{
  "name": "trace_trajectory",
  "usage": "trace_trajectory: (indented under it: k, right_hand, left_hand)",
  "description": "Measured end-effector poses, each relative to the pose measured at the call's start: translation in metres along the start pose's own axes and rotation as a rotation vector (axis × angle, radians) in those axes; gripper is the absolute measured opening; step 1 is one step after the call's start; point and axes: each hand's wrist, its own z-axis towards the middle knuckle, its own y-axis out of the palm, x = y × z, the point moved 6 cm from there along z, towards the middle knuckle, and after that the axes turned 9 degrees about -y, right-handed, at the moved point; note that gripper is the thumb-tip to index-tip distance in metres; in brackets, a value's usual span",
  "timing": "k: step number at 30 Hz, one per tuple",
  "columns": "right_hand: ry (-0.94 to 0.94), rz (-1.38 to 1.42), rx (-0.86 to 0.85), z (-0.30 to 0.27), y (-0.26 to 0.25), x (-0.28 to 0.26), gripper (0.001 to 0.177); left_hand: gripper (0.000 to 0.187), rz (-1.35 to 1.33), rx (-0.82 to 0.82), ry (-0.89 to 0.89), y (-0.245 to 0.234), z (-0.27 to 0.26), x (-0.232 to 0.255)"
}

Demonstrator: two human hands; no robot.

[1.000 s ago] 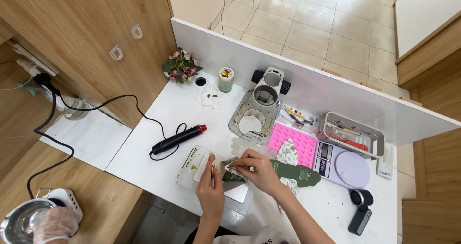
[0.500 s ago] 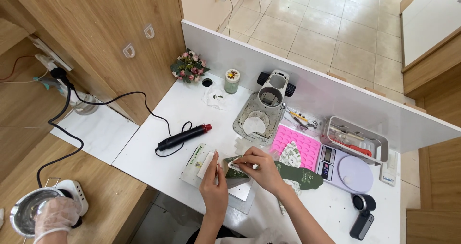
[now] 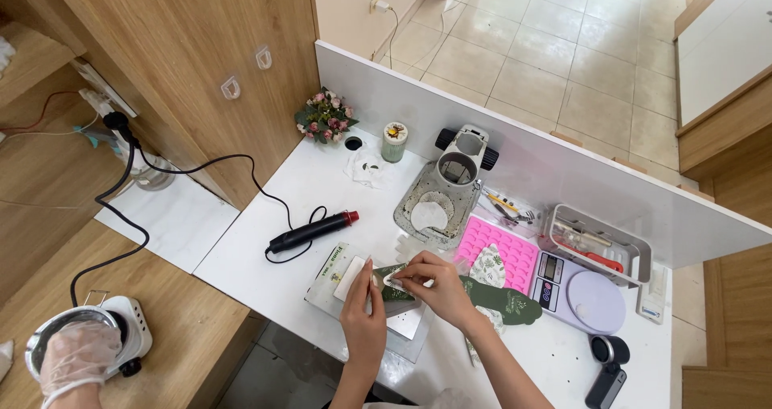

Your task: Folding a patterned paper template into a small decorative box.

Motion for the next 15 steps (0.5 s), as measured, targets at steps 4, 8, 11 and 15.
trace_trajectory:
  k: [4, 8, 11, 15]
  right_hand:
    - [0.03, 0.018, -0.005, 0.0003, 0.0035, 0.0008, 0.013]
    - [0.024, 0.075, 0.005, 0.0015, 0.0031, 0.0019, 0.014]
    - [-0.065, -0.03, 0.0, 0.0045, -0.0005, -0.0038, 0.017]
    - [-0.028, -0.02, -0.002, 0.0048, -0.0017, -0.0024, 0.017]
  left_hand:
    - [0.037, -0.009, -0.02, -0.015, 0.0027, 0.0004, -0.0056]
    - [0.036, -0.039, -0.031, -0.034, -0.0006, 0.0012, -0.009]
    - [0.037, -0.067, -0.03, -0.041, -0.0012, 0.0039, -0.0079]
    - [0.036, -0.07, -0.037, -0.047, 0.0007, 0.0044, -0.0082]
